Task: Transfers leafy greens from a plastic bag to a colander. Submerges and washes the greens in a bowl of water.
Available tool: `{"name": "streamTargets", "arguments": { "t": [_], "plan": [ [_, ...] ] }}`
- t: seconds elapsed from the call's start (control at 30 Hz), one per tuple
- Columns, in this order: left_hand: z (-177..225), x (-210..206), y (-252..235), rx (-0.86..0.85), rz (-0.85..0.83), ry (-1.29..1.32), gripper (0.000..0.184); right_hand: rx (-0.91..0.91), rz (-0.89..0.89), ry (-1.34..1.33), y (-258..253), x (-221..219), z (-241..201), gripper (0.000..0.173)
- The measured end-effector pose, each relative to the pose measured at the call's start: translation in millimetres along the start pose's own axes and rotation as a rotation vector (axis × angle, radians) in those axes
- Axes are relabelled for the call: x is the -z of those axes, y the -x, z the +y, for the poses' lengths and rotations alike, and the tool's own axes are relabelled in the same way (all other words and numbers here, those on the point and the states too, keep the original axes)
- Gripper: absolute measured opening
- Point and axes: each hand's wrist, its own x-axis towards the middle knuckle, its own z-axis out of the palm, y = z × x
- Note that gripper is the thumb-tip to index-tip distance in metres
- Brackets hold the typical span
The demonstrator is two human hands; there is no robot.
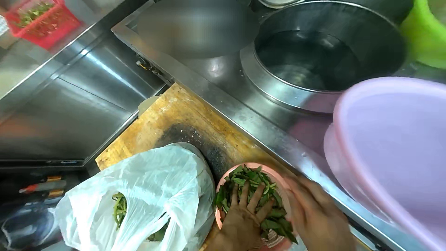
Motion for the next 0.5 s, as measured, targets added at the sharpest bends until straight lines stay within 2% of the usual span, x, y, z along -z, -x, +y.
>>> {"name": "streamTargets", "arguments": {
  "t": [0.03, 0.07, 0.17, 0.23, 0.3, 0.33, 0.4, 0.5],
  "plan": [
    [-2.6, -2.9, 5.6, -0.016, 0.005, -0.021, 0.081, 0.117, 0.047, -0.010, -17.4, -14.4, 1.4, 0.027],
    [-4.2, -3.2, 10.2, -0.025, 0.002, -0.031, 0.079, 0.190, 0.010, -0.037, -34.3, -28.0, 3.5, 0.025],
    [-11.0, -1.1, 16.3, -0.060, -0.015, -0.038, 0.082, 0.258, -0.298, -0.097, -74.3, -49.4, 4.1, 0.015],
    [-14.4, -0.7, 17.7, -0.075, -0.022, -0.034, 0.082, 0.264, -0.484, -0.058, -87.5, -50.9, -0.3, 0.016],
    [-14.4, -1.0, 17.5, -0.085, -0.030, -0.037, 0.084, 0.283, -0.564, -0.004, -92.0, -50.8, -1.4, 0.019],
    [-14.4, -1.7, 17.4, -0.090, -0.022, -0.030, 0.084, 0.323, -0.526, 0.007, -90.6, -54.0, 1.7, 0.017],
    [-15.7, -4.8, 19.2, -0.107, 0.033, -0.028, 0.085, 0.444, -0.335, 0.005, -80.3, -65.4, 11.0, 0.008],
    [-17.5, -11.0, 24.4, -0.143, 0.205, -0.074, 0.080, 0.586, -0.098, 0.012, -65.5, -79.1, 19.8, 0.017]
  ]
}}
